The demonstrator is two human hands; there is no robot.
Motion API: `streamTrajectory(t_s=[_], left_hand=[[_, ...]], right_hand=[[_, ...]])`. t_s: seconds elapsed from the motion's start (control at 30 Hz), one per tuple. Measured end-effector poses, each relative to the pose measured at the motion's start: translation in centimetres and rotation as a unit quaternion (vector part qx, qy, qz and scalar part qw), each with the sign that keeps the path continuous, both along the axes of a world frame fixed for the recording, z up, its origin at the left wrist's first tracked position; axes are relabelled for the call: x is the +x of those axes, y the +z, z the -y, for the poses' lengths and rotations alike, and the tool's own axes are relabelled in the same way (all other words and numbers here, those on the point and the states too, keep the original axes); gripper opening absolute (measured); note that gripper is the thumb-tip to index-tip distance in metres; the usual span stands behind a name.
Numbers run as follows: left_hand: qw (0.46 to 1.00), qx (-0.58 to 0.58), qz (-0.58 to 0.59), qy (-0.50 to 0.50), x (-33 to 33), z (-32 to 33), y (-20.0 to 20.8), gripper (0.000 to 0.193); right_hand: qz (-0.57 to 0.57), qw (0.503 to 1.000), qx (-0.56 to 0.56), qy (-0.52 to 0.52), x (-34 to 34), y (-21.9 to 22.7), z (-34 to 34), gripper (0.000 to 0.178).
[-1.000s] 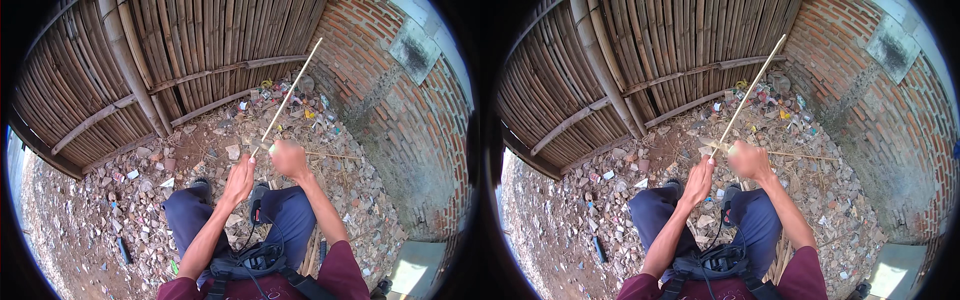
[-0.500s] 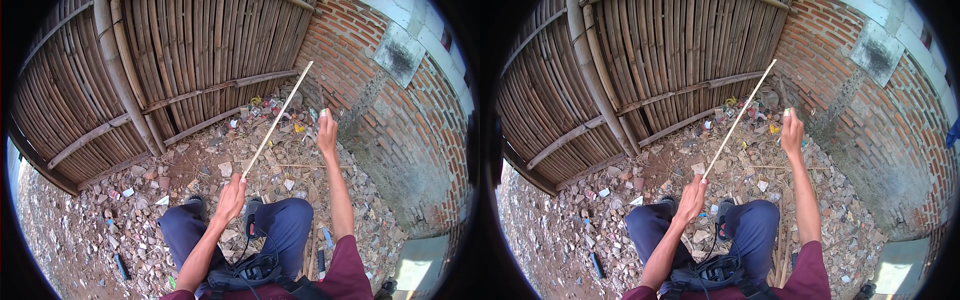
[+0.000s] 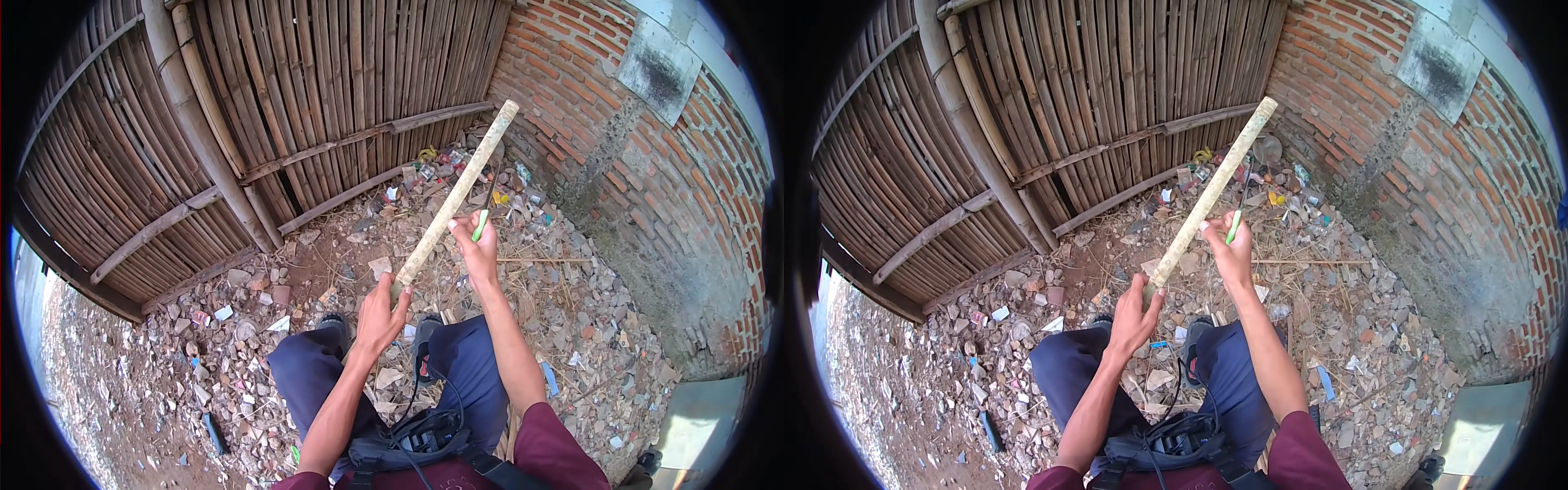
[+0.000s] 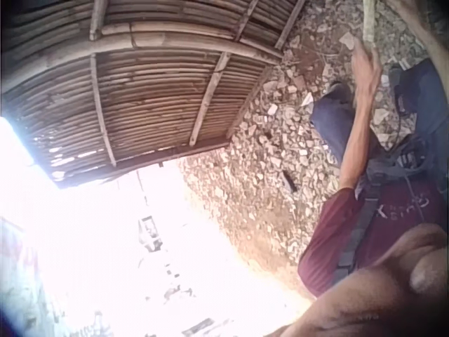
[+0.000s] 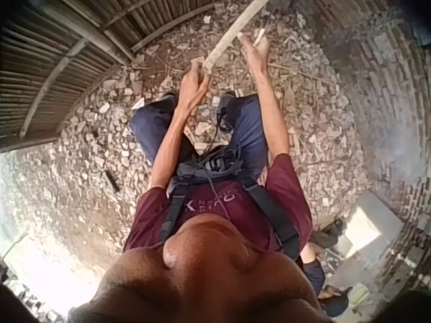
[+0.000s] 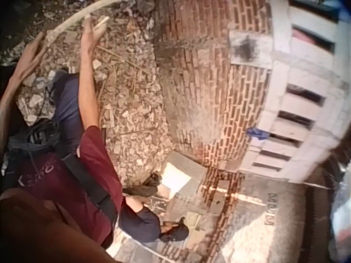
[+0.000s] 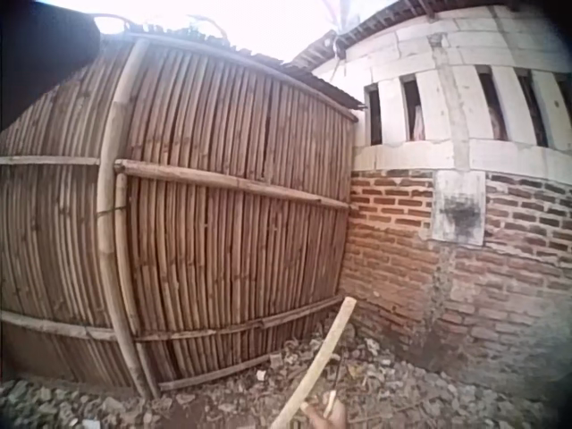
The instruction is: The person whittles a long bamboo stick using a small knife, shaving off thin strips of the outer layer.
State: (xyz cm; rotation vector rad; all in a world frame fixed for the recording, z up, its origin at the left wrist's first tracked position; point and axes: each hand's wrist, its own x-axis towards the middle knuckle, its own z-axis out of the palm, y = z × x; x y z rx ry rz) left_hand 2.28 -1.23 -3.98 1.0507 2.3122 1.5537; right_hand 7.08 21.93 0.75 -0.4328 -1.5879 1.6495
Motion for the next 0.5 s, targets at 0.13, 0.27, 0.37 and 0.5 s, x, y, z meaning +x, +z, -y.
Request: streamTrajectory(t_s=[0.13,0.27,0.37,0.5], left_hand=[[0.999,-0.035,-0.011,0.004,-0.1,0.2,1.3,0.039],[0.995,-0.080,-0.036,0.040,0.1,-0.1,1.9,0.045],[0.992,-0.097,-0.055,0.063,-0.3,-0.3,1.1,0.048],[0.990,-0.099,-0.081,0.058,-0.3,-0.5,1.1,0.045]], right_hand=[[0.001,1.000,0.003,0.016,0.3,-0.4,0.3,0.038],[0.016,0.998,-0.036,0.039,0.5,-0.4,1.2,0.038],[-0.005,0.999,-0.006,0.046,-0.1,-1.0,1.9,0.042],[0.009,0.997,-0.039,0.063,0.3,-0.9,1.9,0.040]])
